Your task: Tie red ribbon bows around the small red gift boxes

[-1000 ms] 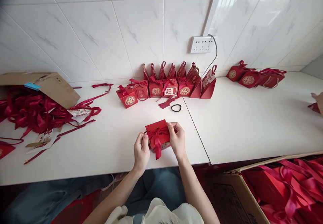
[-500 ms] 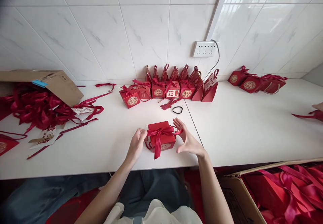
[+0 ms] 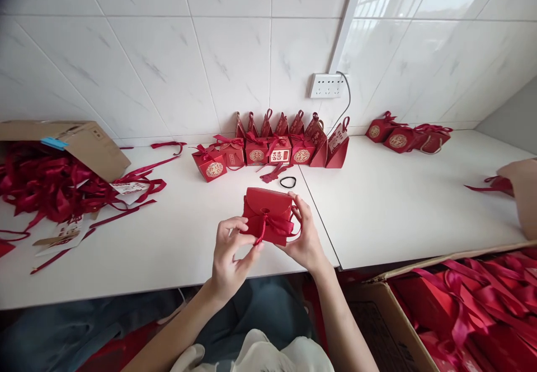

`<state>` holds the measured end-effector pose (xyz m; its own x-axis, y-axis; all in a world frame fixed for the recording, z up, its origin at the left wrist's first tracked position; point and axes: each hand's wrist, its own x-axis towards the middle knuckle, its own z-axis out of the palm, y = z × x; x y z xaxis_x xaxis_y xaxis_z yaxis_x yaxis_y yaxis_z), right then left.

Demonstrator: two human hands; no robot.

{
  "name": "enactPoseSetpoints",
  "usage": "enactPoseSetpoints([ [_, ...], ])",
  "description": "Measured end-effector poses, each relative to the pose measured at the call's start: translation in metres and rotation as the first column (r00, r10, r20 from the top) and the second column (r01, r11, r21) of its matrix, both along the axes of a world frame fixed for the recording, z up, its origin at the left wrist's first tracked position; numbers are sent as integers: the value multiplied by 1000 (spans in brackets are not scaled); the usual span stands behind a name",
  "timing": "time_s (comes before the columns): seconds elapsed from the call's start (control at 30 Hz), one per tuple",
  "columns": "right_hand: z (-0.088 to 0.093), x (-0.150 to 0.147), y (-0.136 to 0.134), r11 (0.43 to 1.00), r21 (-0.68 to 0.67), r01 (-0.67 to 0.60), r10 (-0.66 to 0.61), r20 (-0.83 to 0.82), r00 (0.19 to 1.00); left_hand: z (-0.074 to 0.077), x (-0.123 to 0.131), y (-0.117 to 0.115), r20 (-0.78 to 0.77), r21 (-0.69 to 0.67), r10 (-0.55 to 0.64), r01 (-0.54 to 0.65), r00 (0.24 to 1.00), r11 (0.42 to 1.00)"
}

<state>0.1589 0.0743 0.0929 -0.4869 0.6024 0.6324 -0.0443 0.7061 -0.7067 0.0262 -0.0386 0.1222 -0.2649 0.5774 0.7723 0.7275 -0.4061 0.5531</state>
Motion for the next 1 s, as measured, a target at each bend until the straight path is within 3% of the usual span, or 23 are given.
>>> enactPoseSetpoints([
  [0.27,22,27,-16,997,32,66,-64,-62,996,19,16,-7,-41,96,-143,146,989,985],
  [0.37,28,39,-23,993,39,113,-111,-40,993,24,18,-7,151,66,-161,153,975,986],
  [0.47,34,52,-32,982,75,175,-175,-1,985,31,13,2,491,-90,-166,239,855,967],
  [0.57,36,64,-41,961,102,258,-264,54,963,33,2,18,731,-235,-174,483,660,844],
  [0.63,35,72,-45,938,80,336,-342,80,936,26,-7,32,788,-294,-121,542,603,788],
  [0.73,35,86,-50,898,-8,441,-439,74,895,3,-22,56,760,-386,-33,492,649,780],
  [0.83,36,100,-52,842,-211,496,-504,17,864,-28,-39,75,708,-441,32,406,706,800],
  [0.9,37,107,-53,792,-375,482,-543,-69,837,-47,-52,82,681,-448,67,343,730,826],
  [1.0,34,112,-53,739,-576,348,-562,-243,791,-64,-69,86,671,-426,104,268,734,864],
])
